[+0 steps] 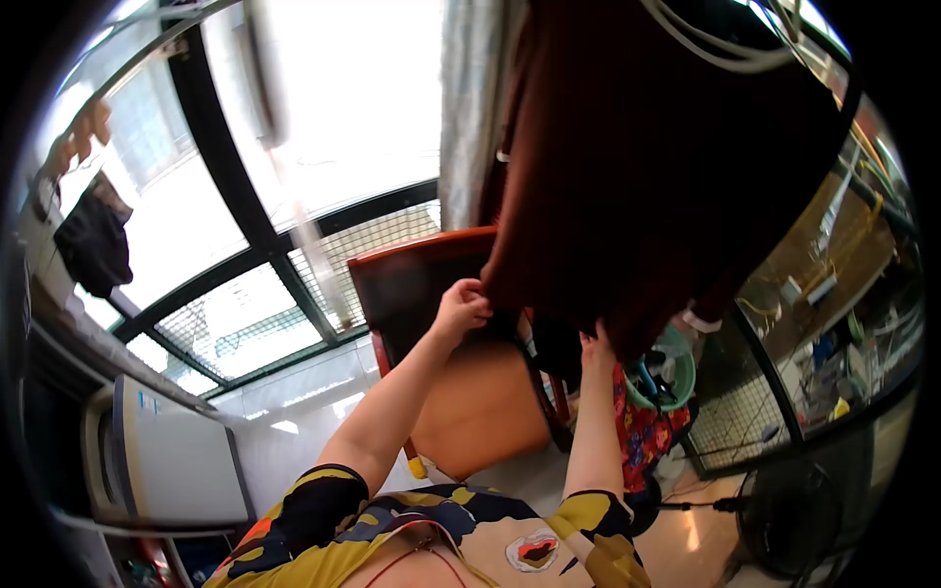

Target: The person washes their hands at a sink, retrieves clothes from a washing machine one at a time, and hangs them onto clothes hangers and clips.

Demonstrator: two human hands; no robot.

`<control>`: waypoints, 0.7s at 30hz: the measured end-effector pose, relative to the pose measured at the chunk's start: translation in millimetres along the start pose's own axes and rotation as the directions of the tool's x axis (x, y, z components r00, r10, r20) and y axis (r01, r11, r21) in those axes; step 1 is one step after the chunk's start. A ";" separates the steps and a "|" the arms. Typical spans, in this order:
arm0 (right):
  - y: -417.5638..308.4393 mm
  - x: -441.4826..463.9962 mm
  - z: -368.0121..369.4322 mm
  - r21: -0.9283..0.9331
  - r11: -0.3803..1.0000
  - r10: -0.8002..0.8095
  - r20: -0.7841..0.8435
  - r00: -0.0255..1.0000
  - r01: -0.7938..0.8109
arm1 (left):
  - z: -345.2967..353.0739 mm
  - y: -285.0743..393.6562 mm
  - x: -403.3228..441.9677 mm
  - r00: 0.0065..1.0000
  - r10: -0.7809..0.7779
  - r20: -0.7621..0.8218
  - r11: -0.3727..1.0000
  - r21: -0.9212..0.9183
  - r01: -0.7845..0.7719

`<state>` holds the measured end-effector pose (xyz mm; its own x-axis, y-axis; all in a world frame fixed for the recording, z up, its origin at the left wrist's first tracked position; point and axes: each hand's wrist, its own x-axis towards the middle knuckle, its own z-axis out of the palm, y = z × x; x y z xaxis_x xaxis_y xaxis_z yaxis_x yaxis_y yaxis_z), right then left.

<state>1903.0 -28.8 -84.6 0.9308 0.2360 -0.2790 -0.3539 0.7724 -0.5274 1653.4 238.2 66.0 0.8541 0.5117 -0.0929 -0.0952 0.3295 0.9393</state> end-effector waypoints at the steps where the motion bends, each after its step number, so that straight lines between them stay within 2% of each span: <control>1: -1.2 0.6 5.4 -0.042 0.999 -0.009 -0.074 0.997 0.006 | -9.4 1.8 -11.6 1.000 0.010 -0.007 0.992 0.127 -0.009; 2: -5.8 -5.0 16.8 0.027 0.999 -0.029 -0.067 0.997 0.031 | -26.2 -5.1 -18.7 0.998 0.022 -0.066 0.982 0.189 -0.009; 4: -27.0 -48.6 49.4 0.151 0.988 -0.031 0.117 0.993 0.013 | -72.4 -5.0 -44.4 0.996 -0.037 -0.082 0.989 0.137 0.048; 5: -18.6 -65.7 67.4 0.198 0.980 -0.009 0.219 0.976 -0.036 | -100.5 -4.1 -61.3 0.992 -0.073 -0.098 0.989 0.119 0.085; 7: -16.7 -61.3 41.5 0.176 0.971 0.104 0.293 0.950 -0.161 | -161.5 -8.6 -109.1 0.989 -0.111 -0.097 0.988 0.094 0.120; 8: -11.2 -76.7 37.1 0.141 0.979 0.057 0.509 0.859 -0.149 | -186.3 -4.7 -142.4 0.985 -0.088 -0.148 0.976 0.184 0.115; 9: -1.8 -92.7 32.0 0.061 0.995 0.058 0.285 0.957 -0.079 | -217.4 -11.4 -174.0 0.986 -0.031 -0.164 0.979 0.193 0.063; 10: 8.1 -100.8 20.8 -0.010 0.992 0.124 0.157 0.980 -0.124 | -247.8 -22.8 -202.5 0.973 -0.043 -0.227 0.978 0.191 0.088; 12: 53.1 -99.5 -16.1 -0.168 0.947 0.282 0.027 0.959 -0.274 | -313.3 -37.2 -266.2 0.924 -0.068 -0.376 0.978 0.159 0.136; 13: 81.9 -115.5 -25.1 -0.249 0.912 0.311 -0.092 0.946 -0.325 | -337.9 -41.4 -301.1 0.890 -0.080 -0.448 0.977 0.143 0.159; 14: 113.0 -134.4 -37.8 -0.337 0.859 0.363 -0.132 0.922 -0.386 | -362.3 -40.3 -338.5 0.851 -0.127 -0.509 0.954 0.171 0.245; 15: 148.1 -153.8 -44.6 -0.419 0.797 0.398 -0.176 0.900 -0.434 | -384.8 -41.2 -375.2 0.802 -0.131 -0.582 0.955 0.143 0.260; 17: 228.2 -195.3 -47.6 -0.466 0.693 0.483 -0.265 0.834 -0.550 | -423.0 -43.2 -447.0 0.704 -0.140 -0.696 0.951 0.103 0.291; 19: 309.7 -236.8 -41.4 -0.654 0.610 0.455 -0.174 0.873 -0.448 | -446.9 -50.8 -509.1 0.604 -0.141 -0.785 0.965 0.026 0.260; 21: 372.5 -268.8 -5.1 -0.737 0.489 0.570 -0.134 0.811 -0.465 | -456.3 -48.0 -553.2 0.507 -0.158 -0.848 0.974 -0.048 0.223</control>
<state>1520.5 192.5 -210.2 0.5408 0.5528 -0.6340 -0.6737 -0.1667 -0.7200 952.2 301.4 -78.3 0.0143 0.8799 -0.4749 0.0730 0.4728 0.8782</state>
